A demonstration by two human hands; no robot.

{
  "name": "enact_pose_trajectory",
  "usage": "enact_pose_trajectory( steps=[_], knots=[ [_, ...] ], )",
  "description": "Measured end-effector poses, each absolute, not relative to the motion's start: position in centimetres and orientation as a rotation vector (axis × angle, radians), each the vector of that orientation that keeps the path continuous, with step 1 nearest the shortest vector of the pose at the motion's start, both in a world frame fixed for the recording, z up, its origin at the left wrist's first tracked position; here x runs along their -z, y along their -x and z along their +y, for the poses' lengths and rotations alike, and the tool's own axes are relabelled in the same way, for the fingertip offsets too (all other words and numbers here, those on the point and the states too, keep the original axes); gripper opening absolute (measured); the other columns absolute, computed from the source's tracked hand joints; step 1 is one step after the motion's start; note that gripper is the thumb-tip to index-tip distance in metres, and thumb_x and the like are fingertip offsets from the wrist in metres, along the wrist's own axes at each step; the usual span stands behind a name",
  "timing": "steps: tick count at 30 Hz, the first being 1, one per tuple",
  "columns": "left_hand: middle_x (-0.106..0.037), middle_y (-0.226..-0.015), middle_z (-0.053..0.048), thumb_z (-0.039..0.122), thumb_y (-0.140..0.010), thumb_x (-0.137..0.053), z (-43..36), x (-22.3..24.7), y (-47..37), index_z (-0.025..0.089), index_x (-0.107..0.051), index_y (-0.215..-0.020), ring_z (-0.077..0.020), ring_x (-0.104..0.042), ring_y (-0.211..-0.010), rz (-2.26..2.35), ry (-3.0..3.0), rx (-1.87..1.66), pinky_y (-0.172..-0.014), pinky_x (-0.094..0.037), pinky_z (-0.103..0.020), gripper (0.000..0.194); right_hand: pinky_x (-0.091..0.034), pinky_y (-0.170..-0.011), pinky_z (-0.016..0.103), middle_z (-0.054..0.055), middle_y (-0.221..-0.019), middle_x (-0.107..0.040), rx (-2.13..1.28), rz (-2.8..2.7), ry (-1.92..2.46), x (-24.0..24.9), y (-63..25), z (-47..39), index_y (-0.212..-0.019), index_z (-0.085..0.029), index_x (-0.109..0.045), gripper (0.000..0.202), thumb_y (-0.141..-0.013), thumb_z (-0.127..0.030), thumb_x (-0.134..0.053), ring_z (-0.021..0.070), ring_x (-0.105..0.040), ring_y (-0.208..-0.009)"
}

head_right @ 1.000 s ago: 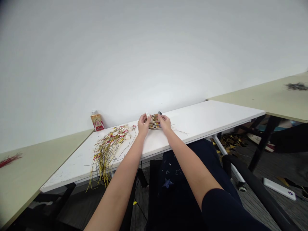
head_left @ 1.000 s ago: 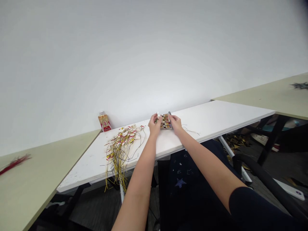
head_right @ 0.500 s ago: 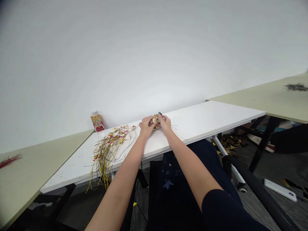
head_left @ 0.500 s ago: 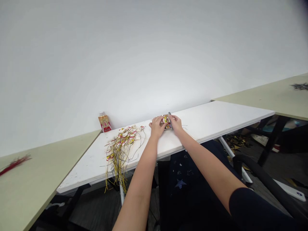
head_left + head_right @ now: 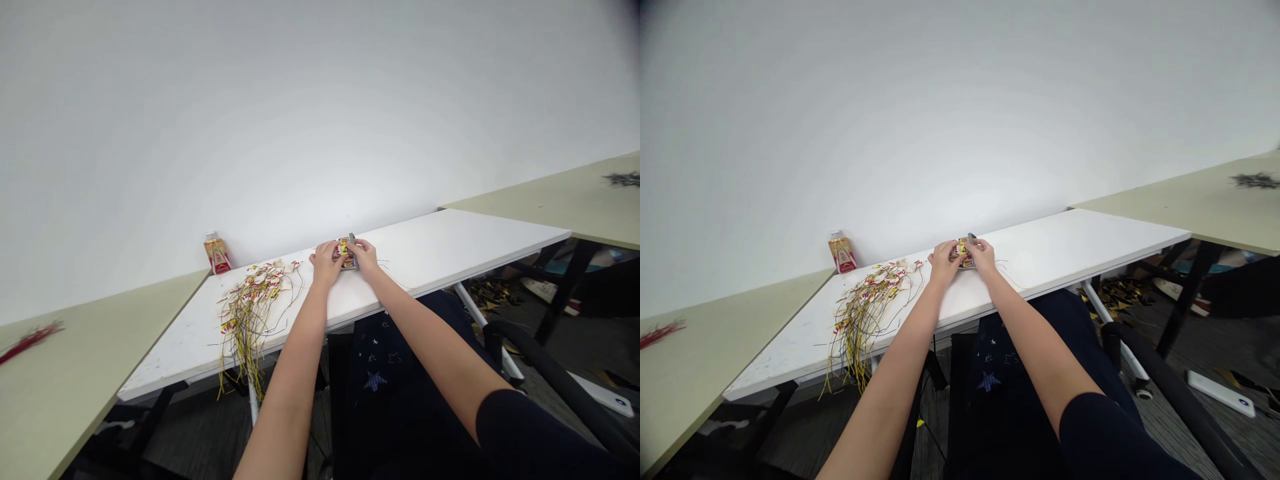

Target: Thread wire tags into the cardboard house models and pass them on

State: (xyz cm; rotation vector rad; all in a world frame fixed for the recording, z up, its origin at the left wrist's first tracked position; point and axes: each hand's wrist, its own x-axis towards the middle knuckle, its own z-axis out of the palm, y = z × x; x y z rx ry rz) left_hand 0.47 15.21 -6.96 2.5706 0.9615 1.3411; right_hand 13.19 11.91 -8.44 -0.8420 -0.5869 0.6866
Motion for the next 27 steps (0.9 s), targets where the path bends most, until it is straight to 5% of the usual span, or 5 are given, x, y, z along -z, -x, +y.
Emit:
enact_pose_trajectory(
  steps=[27],
  knots=[
    [-0.063,-0.132,-0.007,0.024,-0.086,-0.061,14.73,6.75,-0.45,0.024,-0.062,-0.121,-0.0254,-0.051,-0.126,0.973,-2.585,-1.336,-0.101,-0.035,-0.044,0.035,-0.054,-0.065,0.030,0.001,-0.072,-0.070,-0.676,-0.612,0.850,8.30,-13.18,11.72,-0.089,-0.019,-0.061,0.051,-0.050,-0.039,-0.087,0.0188,-0.067,-0.069]
  ],
)
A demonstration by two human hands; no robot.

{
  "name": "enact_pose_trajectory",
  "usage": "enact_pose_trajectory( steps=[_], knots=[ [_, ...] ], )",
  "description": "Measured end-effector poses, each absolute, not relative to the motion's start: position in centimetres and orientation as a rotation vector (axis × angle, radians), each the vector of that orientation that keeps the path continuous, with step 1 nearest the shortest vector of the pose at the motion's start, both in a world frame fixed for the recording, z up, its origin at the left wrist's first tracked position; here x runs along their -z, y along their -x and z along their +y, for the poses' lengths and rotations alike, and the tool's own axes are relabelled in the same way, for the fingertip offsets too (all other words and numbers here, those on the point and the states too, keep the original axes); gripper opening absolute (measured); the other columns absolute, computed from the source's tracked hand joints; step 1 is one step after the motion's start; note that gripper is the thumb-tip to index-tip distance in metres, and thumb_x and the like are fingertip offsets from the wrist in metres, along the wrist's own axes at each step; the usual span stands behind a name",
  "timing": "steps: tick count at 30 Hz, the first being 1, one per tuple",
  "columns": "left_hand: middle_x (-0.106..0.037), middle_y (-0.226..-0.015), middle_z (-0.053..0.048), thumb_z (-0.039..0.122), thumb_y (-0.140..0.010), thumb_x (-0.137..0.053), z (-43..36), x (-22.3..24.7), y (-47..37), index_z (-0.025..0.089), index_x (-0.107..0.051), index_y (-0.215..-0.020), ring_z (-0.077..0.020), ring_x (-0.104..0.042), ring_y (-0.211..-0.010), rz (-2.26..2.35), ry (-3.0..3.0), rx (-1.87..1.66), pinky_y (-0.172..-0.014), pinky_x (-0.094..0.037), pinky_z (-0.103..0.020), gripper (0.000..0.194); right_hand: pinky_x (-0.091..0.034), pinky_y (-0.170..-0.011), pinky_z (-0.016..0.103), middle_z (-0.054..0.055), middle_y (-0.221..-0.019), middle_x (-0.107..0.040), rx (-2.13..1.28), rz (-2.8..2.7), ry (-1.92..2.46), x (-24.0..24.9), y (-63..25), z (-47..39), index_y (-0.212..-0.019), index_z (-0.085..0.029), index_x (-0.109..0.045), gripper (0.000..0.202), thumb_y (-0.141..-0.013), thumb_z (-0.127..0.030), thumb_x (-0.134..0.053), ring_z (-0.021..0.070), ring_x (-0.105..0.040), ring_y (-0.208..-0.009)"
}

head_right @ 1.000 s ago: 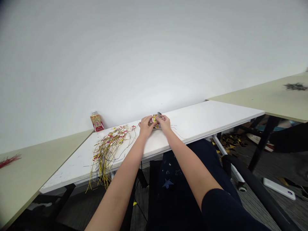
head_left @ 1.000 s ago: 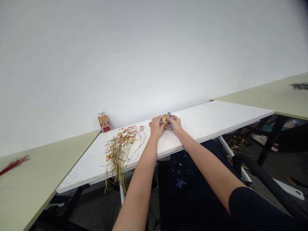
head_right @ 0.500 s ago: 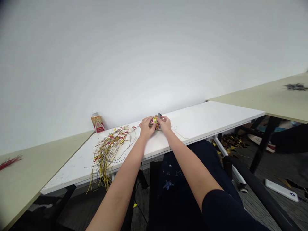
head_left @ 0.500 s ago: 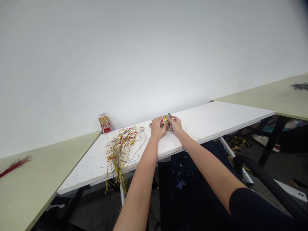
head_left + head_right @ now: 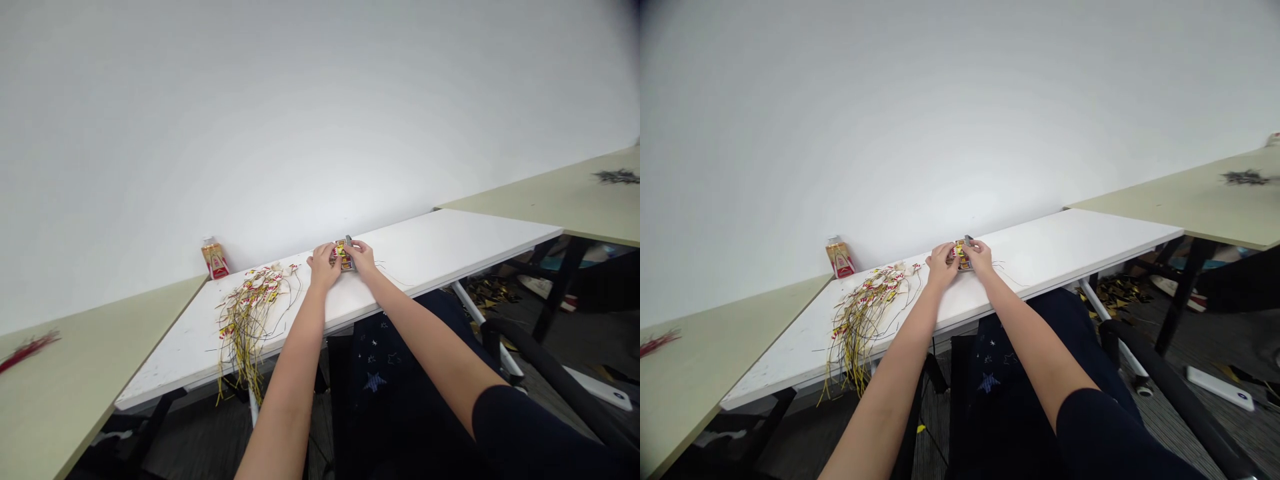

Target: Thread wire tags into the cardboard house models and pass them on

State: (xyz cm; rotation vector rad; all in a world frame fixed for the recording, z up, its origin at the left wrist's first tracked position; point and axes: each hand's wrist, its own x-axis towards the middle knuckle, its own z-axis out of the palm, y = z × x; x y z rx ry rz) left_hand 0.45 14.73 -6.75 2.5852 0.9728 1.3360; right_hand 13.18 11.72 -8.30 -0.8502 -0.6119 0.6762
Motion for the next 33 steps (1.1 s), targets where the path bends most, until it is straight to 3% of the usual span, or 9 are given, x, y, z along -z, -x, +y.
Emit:
enact_pose_trajectory(
  steps=[33],
  knots=[
    [-0.059,-0.136,-0.010,0.025,-0.091,-0.052,14.65,6.69,0.07,0.025,-0.058,-0.125,-0.0264,-0.049,-0.128,1.002,-2.629,-1.246,-0.100,-0.036,-0.047,0.034,-0.056,-0.065,0.033,0.001,-0.075,-0.071,-0.685,-0.650,0.815,8.39,-12.67,11.75,-0.091,-0.020,-0.061,0.055,-0.044,-0.029,-0.087,0.0195,-0.068,-0.068]
  ],
)
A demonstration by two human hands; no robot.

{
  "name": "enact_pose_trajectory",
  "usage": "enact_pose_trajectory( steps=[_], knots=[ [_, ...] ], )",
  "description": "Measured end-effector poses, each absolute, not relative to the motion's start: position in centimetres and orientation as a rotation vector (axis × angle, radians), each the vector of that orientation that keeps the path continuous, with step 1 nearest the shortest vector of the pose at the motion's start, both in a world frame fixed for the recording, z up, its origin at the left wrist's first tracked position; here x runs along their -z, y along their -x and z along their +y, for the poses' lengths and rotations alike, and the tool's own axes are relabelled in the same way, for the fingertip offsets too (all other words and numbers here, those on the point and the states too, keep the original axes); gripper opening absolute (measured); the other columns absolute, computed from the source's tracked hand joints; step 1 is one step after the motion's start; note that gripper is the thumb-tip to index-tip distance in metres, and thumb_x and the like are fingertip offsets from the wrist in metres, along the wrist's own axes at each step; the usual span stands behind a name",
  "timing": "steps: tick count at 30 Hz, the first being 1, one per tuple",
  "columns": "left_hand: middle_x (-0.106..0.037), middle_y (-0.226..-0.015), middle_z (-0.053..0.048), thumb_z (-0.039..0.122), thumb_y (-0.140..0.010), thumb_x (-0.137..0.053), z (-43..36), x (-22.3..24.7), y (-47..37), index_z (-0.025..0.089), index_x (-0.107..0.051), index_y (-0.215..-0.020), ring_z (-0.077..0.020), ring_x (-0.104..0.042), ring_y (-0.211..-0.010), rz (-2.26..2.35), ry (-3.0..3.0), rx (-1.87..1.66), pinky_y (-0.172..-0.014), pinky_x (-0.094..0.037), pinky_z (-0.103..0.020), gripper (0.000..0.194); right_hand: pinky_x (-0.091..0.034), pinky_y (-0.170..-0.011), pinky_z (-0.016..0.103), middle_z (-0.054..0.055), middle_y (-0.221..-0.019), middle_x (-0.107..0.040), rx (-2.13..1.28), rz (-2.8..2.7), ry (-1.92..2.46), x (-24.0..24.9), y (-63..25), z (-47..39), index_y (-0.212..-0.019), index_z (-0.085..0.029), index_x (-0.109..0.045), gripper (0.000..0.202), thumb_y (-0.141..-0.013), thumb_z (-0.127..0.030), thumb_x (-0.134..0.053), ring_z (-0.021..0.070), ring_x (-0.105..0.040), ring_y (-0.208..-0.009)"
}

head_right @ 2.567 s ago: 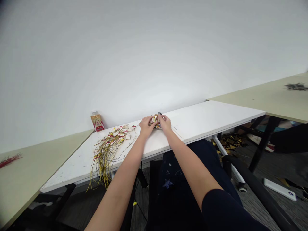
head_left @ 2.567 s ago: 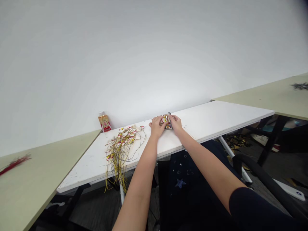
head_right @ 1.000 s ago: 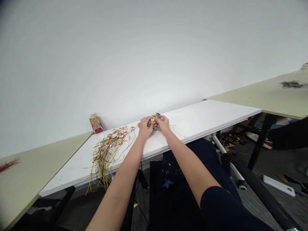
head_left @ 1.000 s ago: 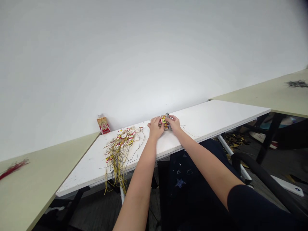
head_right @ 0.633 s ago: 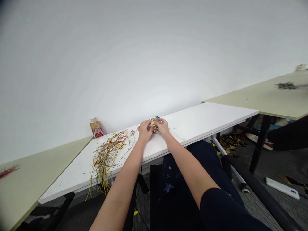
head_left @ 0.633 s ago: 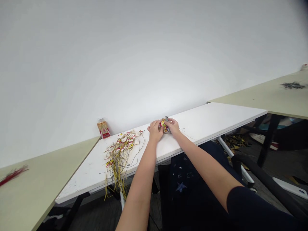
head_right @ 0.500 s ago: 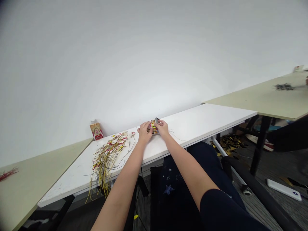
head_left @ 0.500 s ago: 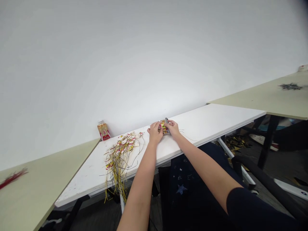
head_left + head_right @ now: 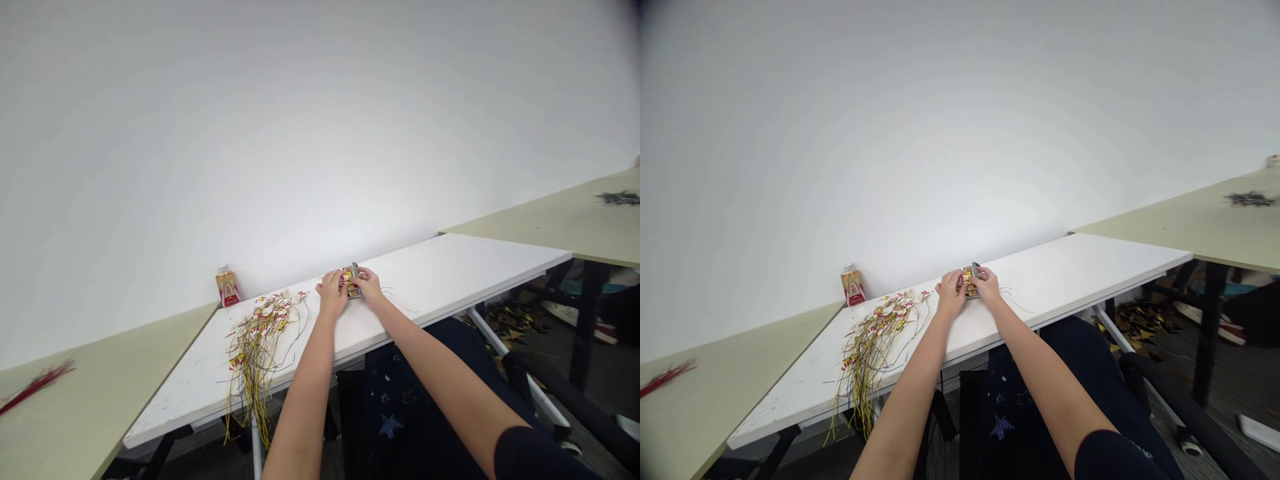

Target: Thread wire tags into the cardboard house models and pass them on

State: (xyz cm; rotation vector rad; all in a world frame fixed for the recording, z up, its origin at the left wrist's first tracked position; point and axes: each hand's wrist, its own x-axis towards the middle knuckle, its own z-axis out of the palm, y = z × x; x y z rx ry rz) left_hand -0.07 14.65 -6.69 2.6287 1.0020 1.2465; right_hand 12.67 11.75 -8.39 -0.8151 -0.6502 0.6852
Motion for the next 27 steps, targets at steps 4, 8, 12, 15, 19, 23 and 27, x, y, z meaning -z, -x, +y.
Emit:
enact_pose_trajectory(
  steps=[4,8,12,15,19,23,27],
  knots=[
    [-0.062,-0.132,-0.008,0.024,-0.089,-0.055,14.71,6.74,0.19,0.026,-0.060,-0.121,-0.0257,-0.050,-0.126,0.974,-2.600,-1.290,-0.099,-0.036,-0.046,0.032,-0.055,-0.067,0.032,0.001,-0.075,-0.071,-0.693,-0.665,0.804,8.31,-12.55,11.58,-0.090,-0.020,-0.062,0.052,-0.044,-0.028,-0.085,0.0192,-0.068,-0.068],
    [-0.063,-0.130,-0.006,0.024,-0.088,-0.057,14.62,6.64,0.25,0.026,-0.061,-0.118,-0.0249,-0.052,-0.123,0.965,-2.586,-1.315,-0.097,-0.035,-0.045,0.030,-0.055,-0.067,0.031,0.000,-0.074,-0.072,-0.705,-0.642,0.799,8.16,-12.43,11.45,-0.089,-0.019,-0.062,0.051,-0.043,-0.026,-0.082,0.0176,-0.068,-0.067],
    [-0.063,-0.130,-0.007,0.025,-0.088,-0.057,14.42,6.52,0.22,0.026,-0.062,-0.118,-0.0257,-0.051,-0.124,1.015,-2.585,-1.292,-0.097,-0.035,-0.045,0.030,-0.055,-0.065,0.031,0.001,-0.075,-0.072,-0.709,-0.646,0.809,8.10,-12.36,11.38,-0.091,-0.018,-0.062,0.052,-0.043,-0.026,-0.083,0.0182,-0.067,-0.067],
    [-0.062,-0.131,-0.007,0.025,-0.089,-0.057,14.40,6.52,0.21,0.027,-0.062,-0.118,-0.0263,-0.051,-0.124,1.033,-2.587,-1.273,-0.097,-0.035,-0.045,0.030,-0.055,-0.064,0.031,0.001,-0.074,-0.071,-0.692,-0.658,0.818,8.16,-12.36,11.37,-0.091,-0.019,-0.062,0.052,-0.044,-0.028,-0.083,0.0188,-0.068,-0.067],
    [-0.063,-0.130,-0.006,0.026,-0.088,-0.059,14.50,6.57,0.25,0.028,-0.063,-0.116,-0.0256,-0.052,-0.123,0.997,-2.578,-1.300,-0.096,-0.035,-0.045,0.028,-0.055,-0.064,0.032,0.000,-0.072,-0.071,-0.670,-0.677,0.826,8.31,-12.39,11.39,-0.091,-0.019,-0.062,0.052,-0.045,-0.029,-0.083,0.0184,-0.067,-0.065],
    [-0.063,-0.131,-0.006,0.026,-0.088,-0.060,14.35,6.46,0.30,0.029,-0.064,-0.117,-0.0257,-0.051,-0.124,1.026,-2.581,-1.275,-0.097,-0.035,-0.045,0.030,-0.055,-0.064,0.032,0.000,-0.072,-0.070,-0.666,-0.680,0.835,8.39,-12.41,11.37,-0.091,-0.019,-0.062,0.053,-0.044,-0.030,-0.084,0.0184,-0.067,-0.065],
    [-0.062,-0.132,-0.007,0.028,-0.088,-0.059,14.12,6.32,0.27,0.028,-0.064,-0.119,-0.0268,-0.050,-0.125,1.046,-2.594,-1.239,-0.096,-0.035,-0.046,0.031,-0.054,-0.061,0.031,-0.001,-0.069,-0.068,-0.666,-0.679,0.850,8.39,-12.44,11.37,-0.092,-0.019,-0.061,0.054,-0.044,-0.031,-0.084,0.0180,-0.065,-0.063]
  ],
)
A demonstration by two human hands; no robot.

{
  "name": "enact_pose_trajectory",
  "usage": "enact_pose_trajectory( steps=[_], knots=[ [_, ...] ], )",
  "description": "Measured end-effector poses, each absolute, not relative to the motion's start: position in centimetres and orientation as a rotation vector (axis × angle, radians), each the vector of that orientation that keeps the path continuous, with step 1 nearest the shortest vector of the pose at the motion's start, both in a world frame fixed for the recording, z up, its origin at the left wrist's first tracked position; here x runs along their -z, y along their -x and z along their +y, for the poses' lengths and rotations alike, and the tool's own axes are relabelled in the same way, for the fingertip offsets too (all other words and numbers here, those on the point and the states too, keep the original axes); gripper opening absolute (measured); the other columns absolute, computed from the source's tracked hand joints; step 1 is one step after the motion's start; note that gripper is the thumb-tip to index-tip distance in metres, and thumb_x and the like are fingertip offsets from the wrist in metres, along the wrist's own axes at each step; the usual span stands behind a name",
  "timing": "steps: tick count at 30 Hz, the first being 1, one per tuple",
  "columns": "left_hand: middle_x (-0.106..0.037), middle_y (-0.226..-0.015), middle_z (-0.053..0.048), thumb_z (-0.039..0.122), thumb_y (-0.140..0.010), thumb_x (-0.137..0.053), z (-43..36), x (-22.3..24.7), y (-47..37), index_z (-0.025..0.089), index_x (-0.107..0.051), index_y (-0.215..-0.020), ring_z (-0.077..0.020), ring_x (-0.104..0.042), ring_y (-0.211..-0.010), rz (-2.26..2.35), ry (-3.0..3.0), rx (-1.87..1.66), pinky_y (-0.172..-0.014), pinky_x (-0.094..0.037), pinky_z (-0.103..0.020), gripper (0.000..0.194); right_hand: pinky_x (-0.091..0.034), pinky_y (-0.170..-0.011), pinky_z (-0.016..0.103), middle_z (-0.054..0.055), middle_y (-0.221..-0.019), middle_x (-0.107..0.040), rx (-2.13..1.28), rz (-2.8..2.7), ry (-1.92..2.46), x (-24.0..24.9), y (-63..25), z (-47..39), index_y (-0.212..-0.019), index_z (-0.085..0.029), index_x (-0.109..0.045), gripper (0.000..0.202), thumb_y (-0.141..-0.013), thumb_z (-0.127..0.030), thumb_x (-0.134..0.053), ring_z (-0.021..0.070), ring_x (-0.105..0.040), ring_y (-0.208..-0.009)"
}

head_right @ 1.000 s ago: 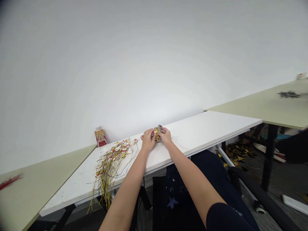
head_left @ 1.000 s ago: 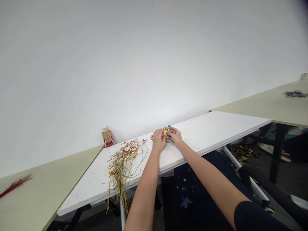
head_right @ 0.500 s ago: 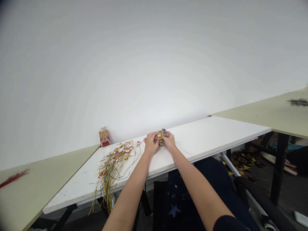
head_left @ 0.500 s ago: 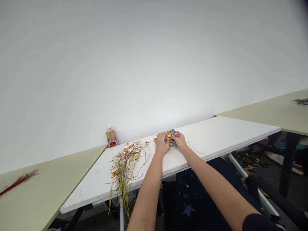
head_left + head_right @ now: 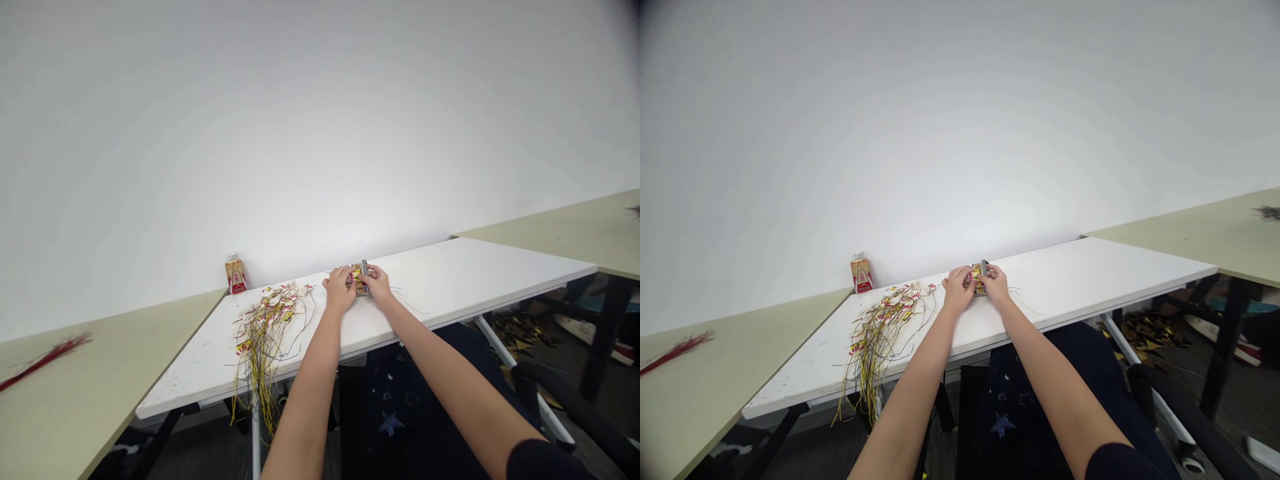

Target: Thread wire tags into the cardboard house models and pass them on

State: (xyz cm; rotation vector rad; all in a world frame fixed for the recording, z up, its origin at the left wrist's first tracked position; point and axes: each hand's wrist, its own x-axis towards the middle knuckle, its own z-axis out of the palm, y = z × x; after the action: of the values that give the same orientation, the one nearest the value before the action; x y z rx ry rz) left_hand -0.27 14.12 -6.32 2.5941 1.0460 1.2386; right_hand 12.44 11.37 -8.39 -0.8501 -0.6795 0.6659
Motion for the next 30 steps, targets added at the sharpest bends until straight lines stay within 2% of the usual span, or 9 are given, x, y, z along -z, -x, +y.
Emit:
enact_pose_trajectory(
  steps=[14,21,30],
  knots=[
    [-0.063,-0.132,-0.006,0.027,-0.088,-0.058,14.32,6.48,-0.04,0.030,-0.065,-0.121,-0.0268,-0.050,-0.124,1.023,-2.577,-1.254,-0.097,-0.035,-0.047,0.033,-0.053,-0.066,0.031,-0.002,-0.071,-0.068,-0.632,-0.697,0.873,8.86,-12.93,11.70,-0.095,-0.018,-0.061,0.056,-0.048,-0.036,-0.085,0.0173,-0.065,-0.066],
    [-0.064,-0.132,-0.005,0.028,-0.088,-0.060,14.48,6.64,-0.13,0.030,-0.065,-0.121,-0.0264,-0.051,-0.125,1.014,-2.569,-1.284,-0.098,-0.034,-0.047,0.033,-0.052,-0.063,0.030,-0.002,-0.076,-0.067,-0.547,-0.744,0.961,9.26,-13.06,11.97,-0.099,-0.019,-0.061,0.054,-0.053,-0.038,-0.081,0.0154,-0.062,-0.063],
    [-0.065,-0.130,-0.006,0.025,-0.084,-0.062,14.17,6.50,-0.07,0.026,-0.064,-0.117,-0.0261,-0.052,-0.124,1.024,-2.541,-1.313,-0.098,-0.034,-0.046,0.033,-0.052,-0.062,0.030,-0.001,-0.076,-0.069,-0.559,-0.739,0.967,9.14,-13.07,11.89,-0.097,-0.019,-0.061,0.052,-0.053,-0.037,-0.080,0.0157,-0.063,-0.063]
  ],
)
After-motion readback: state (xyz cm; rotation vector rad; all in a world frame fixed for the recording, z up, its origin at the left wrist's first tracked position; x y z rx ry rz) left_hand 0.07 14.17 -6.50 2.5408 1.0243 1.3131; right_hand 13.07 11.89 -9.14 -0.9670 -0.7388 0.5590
